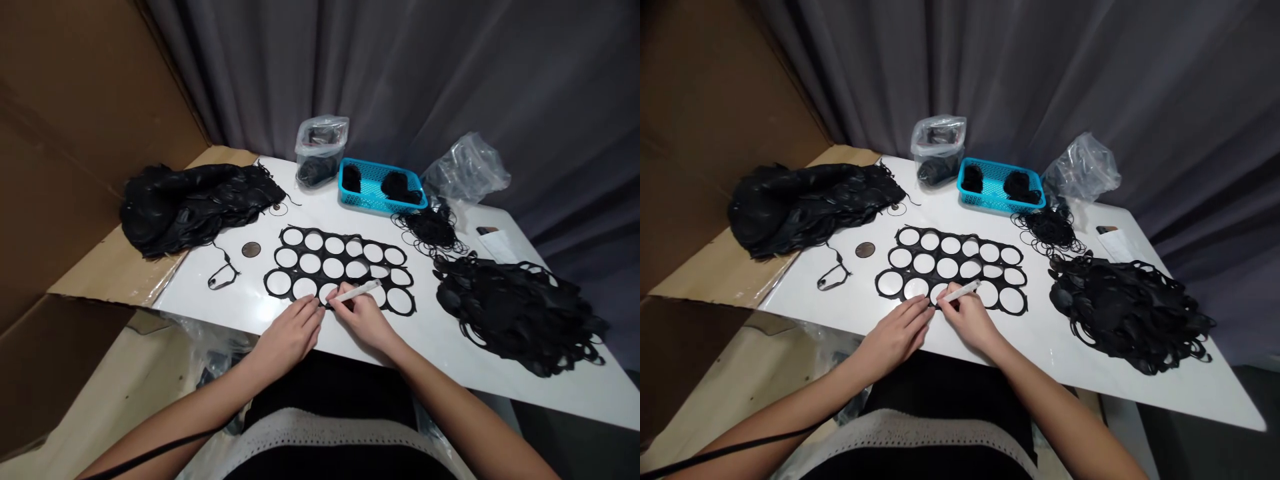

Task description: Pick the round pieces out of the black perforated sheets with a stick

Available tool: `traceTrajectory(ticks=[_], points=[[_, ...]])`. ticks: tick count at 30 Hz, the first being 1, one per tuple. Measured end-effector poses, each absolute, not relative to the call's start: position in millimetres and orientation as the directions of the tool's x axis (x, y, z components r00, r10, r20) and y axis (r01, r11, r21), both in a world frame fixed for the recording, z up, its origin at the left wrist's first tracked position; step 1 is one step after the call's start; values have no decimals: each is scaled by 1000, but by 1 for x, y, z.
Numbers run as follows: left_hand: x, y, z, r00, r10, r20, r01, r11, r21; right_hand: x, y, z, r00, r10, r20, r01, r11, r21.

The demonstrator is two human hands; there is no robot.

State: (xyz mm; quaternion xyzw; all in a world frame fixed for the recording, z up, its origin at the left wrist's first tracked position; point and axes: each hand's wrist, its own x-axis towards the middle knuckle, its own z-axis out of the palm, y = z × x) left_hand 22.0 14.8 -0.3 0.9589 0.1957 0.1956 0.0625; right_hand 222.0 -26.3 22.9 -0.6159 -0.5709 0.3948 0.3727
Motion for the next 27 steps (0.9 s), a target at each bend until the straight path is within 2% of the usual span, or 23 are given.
traceTrajectory(ticks=[9,15,19,24,27], points=[[21,16,-4,848,407,340,345,-910,229,219,-27,18,42,999,-3,465,-22,-885],[21,16,-4,865,389,316,353,-921,165,217,-29,19,50,998,-23,428,-42,-903],[21,16,-5,866,381,324,352,-925,146,218,-29,18,43,999,6,472,-15,-882],[20,16,-8,878,369,306,342,-929,140,213,-34,14,-26,991,131,607,120,-785],[20,16,-8,883,354,308,335,-935,116,207,-40,11,-177,954,242,725,293,-624]])
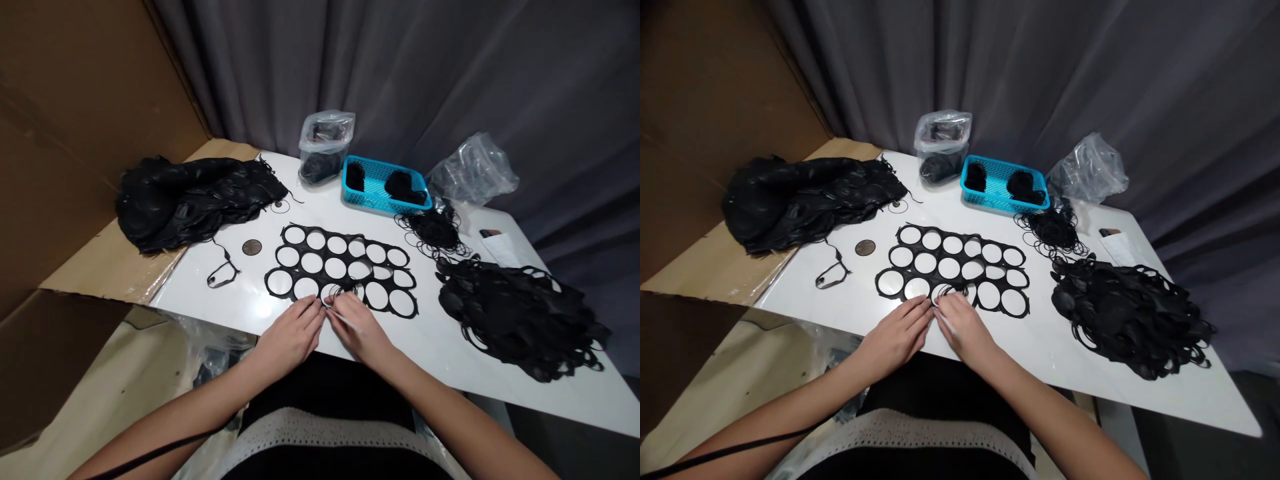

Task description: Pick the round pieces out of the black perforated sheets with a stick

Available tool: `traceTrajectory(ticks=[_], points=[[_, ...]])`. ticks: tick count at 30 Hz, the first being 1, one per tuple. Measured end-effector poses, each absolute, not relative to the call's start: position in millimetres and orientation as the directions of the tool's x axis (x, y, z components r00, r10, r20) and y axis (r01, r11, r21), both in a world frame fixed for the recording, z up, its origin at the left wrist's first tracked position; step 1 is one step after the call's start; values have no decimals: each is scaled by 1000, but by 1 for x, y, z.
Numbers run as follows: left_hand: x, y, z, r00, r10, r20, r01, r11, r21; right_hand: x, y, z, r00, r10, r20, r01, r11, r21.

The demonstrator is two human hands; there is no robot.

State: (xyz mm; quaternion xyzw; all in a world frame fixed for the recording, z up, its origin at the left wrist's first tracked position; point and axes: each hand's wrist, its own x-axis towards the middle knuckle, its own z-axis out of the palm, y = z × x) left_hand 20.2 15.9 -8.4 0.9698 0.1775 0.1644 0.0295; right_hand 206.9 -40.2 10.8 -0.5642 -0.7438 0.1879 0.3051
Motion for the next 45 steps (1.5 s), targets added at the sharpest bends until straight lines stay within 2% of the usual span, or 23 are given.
traceTrajectory(ticks=[2,4,6,7,9,10,13,15,18,20,22,24,27,30,37,40,43,45], points=[[20,16,-8,886,346,310,332,-938,99,210,-39,12,-280,921,271,783,382,-490],[20,17,-8,888,348,300,334,-937,100,225,-30,15,-265,920,289,843,367,-393],[20,17,-9,888,352,295,335,-936,110,254,-14,21,-102,932,349,908,230,-349],[19,17,-9,888,353,296,334,-936,114,271,-4,23,39,913,406,930,116,-349],[18,15,-10,884,355,304,333,-935,123,304,12,29,238,868,435,912,-46,-408],[18,15,-9,880,357,312,333,-934,129,316,19,31,325,856,401,870,-104,-482],[19,16,-2,862,388,325,342,-920,191,330,30,33,452,886,103,568,-197,-799],[24,21,6,847,427,316,350,-896,272,321,34,33,394,911,-121,246,-232,-941],[35,36,14,818,470,331,362,-868,339,297,40,30,260,927,-268,-118,-245,-962],[43,47,12,810,474,346,379,-872,310,283,44,27,197,933,-300,-220,-256,-941],[47,56,5,819,477,320,410,-876,255,274,45,23,138,939,-316,-237,-279,-931],[48,60,-2,830,484,277,442,-874,204,268,42,19,91,952,-293,-158,-277,-948],[46,58,-8,834,496,244,468,-868,164,261,34,14,51,983,-174,132,-180,-975],[46,55,-9,828,509,236,484,-860,160,256,28,15,35,996,-77,366,-84,-927],[48,53,-9,820,526,225,504,-850,152,250,28,17,18,1000,16,516,5,-857],[49,52,-11,816,532,226,509,-847,155,243,19,11,-63,986,156,657,159,-737],[49,52,-13,805,544,237,519,-839,164,240,15,8,-241,937,252,798,340,-498],[49,52,-15,798,551,242,523,-834,174,251,22,9,-266,926,269,859,355,-369]])
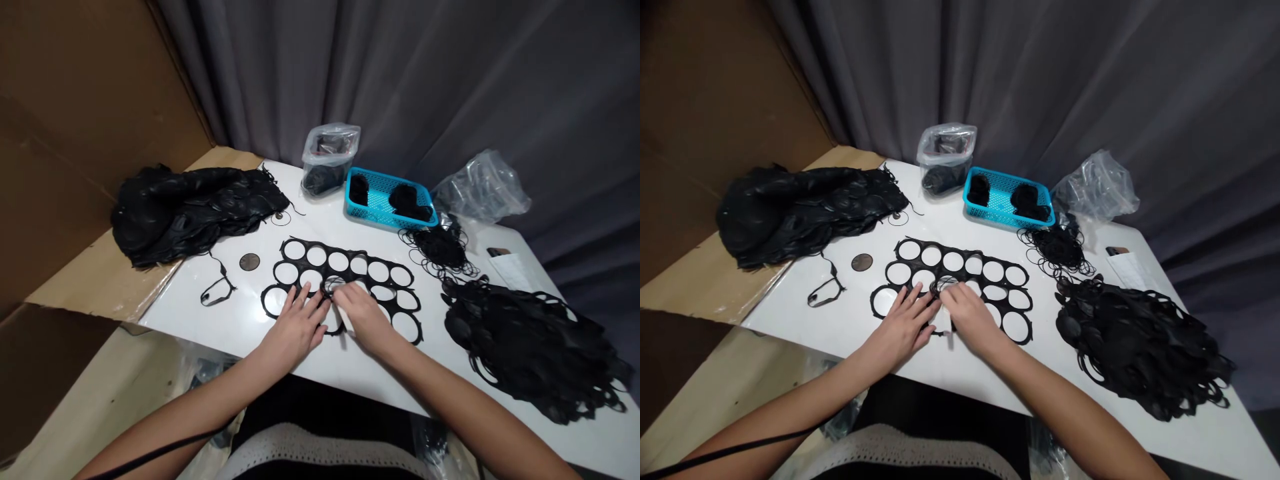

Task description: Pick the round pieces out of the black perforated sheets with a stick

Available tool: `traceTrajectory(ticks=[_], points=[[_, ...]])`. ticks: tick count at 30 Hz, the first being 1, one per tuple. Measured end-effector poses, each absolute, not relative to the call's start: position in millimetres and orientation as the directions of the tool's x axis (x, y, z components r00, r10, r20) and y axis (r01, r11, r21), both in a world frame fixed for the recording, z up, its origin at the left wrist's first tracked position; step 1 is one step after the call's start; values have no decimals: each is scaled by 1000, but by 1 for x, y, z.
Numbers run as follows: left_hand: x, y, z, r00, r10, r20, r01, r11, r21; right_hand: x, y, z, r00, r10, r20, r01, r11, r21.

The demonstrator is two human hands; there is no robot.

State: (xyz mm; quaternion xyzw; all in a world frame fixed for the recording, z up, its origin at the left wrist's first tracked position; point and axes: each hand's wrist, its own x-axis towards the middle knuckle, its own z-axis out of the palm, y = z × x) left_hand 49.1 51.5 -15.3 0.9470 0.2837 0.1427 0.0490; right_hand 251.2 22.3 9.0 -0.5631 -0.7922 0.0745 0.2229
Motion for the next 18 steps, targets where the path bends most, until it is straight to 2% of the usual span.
traceTrajectory(ticks=[2,4,6,8,10,12,14,18], points=[[48,51,-17,798,550,247,520,-835,180,277,39,12,-113,942,315,924,217,-316],[47,50,-18,799,547,249,517,-837,178,311,60,16,189,910,369,934,-50,-354],[45,49,-16,803,544,241,516,-839,176,342,77,19,394,849,353,857,-201,-474],[44,49,-11,810,545,217,515,-837,182,358,86,22,511,827,232,690,-234,-685],[46,54,-3,811,552,193,518,-832,202,359,90,24,513,858,40,409,-203,-890],[50,64,5,814,548,191,507,-832,226,347,91,25,416,902,-118,118,-182,-976],[56,79,10,828,523,203,476,-846,240,331,94,26,307,930,-203,-56,-195,-979],[67,105,6,850,507,141,477,-855,203,304,101,22,173,944,-282,-214,-243,-946]])
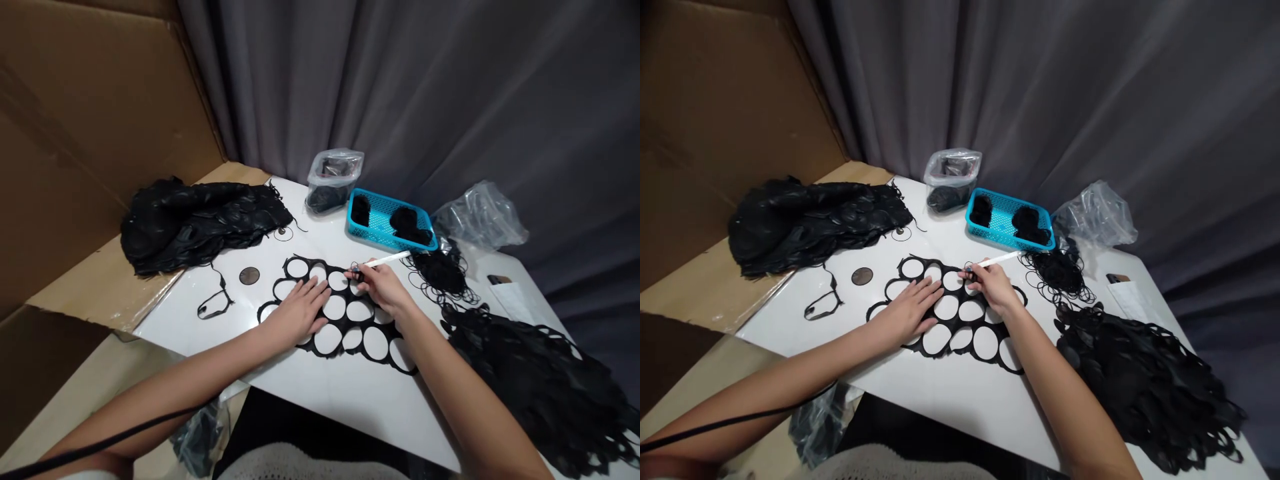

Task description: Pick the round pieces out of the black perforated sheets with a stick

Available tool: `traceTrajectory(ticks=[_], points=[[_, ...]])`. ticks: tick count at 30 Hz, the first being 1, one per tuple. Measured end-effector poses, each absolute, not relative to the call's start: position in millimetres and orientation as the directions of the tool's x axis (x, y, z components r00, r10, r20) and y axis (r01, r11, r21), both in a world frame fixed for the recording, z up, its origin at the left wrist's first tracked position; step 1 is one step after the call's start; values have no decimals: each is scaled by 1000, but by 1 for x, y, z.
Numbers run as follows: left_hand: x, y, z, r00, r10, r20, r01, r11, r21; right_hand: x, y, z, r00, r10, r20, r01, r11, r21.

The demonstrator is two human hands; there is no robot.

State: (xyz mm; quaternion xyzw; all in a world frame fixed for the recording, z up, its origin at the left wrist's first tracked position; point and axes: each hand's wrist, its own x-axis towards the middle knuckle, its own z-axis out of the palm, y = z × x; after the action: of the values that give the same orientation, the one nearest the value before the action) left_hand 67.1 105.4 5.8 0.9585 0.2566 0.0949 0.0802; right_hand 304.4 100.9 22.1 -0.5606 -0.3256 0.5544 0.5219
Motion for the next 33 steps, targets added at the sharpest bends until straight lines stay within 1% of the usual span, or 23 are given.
traceTrajectory(ticks=[2,3,4,6,8,10,12,16,18,20,23,24,25,26,27,28,29,30,31,32,33], points=[[69,109,1,847,524,92,504,-846,176,295,101,17,126,948,-292,-222,-260,-940],[69,109,-2,840,536,81,520,-838,164,291,100,15,104,955,-279,-191,-256,-948],[69,107,-3,831,551,77,537,-830,152,288,98,12,85,963,-254,-129,-242,-962],[68,102,-5,810,581,80,569,-812,129,283,93,8,59,983,-172,62,-176,-982],[68,98,-5,794,602,86,593,-798,110,280,87,6,46,995,-91,267,-100,-958],[67,96,-4,786,611,92,603,-791,100,280,84,4,49,998,-45,390,-61,-919],[68,96,-4,785,612,95,604,-791,99,280,84,4,49,998,-32,435,-50,-899],[67,97,-6,783,614,100,605,-789,106,280,84,6,32,999,-11,467,-24,-884],[66,98,-7,782,611,123,600,-791,115,276,82,5,17,999,40,515,26,-857],[66,99,-9,787,598,150,585,-801,124,270,78,3,-31,990,137,610,127,-782],[65,100,-11,792,588,162,573,-809,132,269,79,-1,-181,953,243,761,292,-579],[65,100,-11,793,589,155,575,-808,132,274,82,-2,-201,945,257,798,310,-517],[65,100,-11,793,592,144,578,-806,129,283,88,-1,-176,946,271,834,290,-470],[65,100,-11,793,594,133,582,-804,123,294,94,2,-104,951,292,864,232,-448],[65,100,-10,793,596,124,585,-803,116,308,102,5,18,945,326,886,136,-443],[65,99,-10,793,597,119,587,-802,110,323,109,9,165,921,353,885,19,-465],[65,99,-9,793,598,119,589,-801,105,338,116,13,302,877,375,857,-77,-510],[64,99,-9,792,597,123,589,-802,103,351,123,17,365,849,383,838,-120,-532],[64,99,-9,792,597,129,588,-802,103,361,128,21,432,829,354,781,-148,-607],[64,99,-9,792,595,136,587,-803,103,367,131,24,483,824,296,692,-152,-706],[63,99,-9,792,594,144,584,-805,104,368,134,25,509,835,210,569,-143,-810]])
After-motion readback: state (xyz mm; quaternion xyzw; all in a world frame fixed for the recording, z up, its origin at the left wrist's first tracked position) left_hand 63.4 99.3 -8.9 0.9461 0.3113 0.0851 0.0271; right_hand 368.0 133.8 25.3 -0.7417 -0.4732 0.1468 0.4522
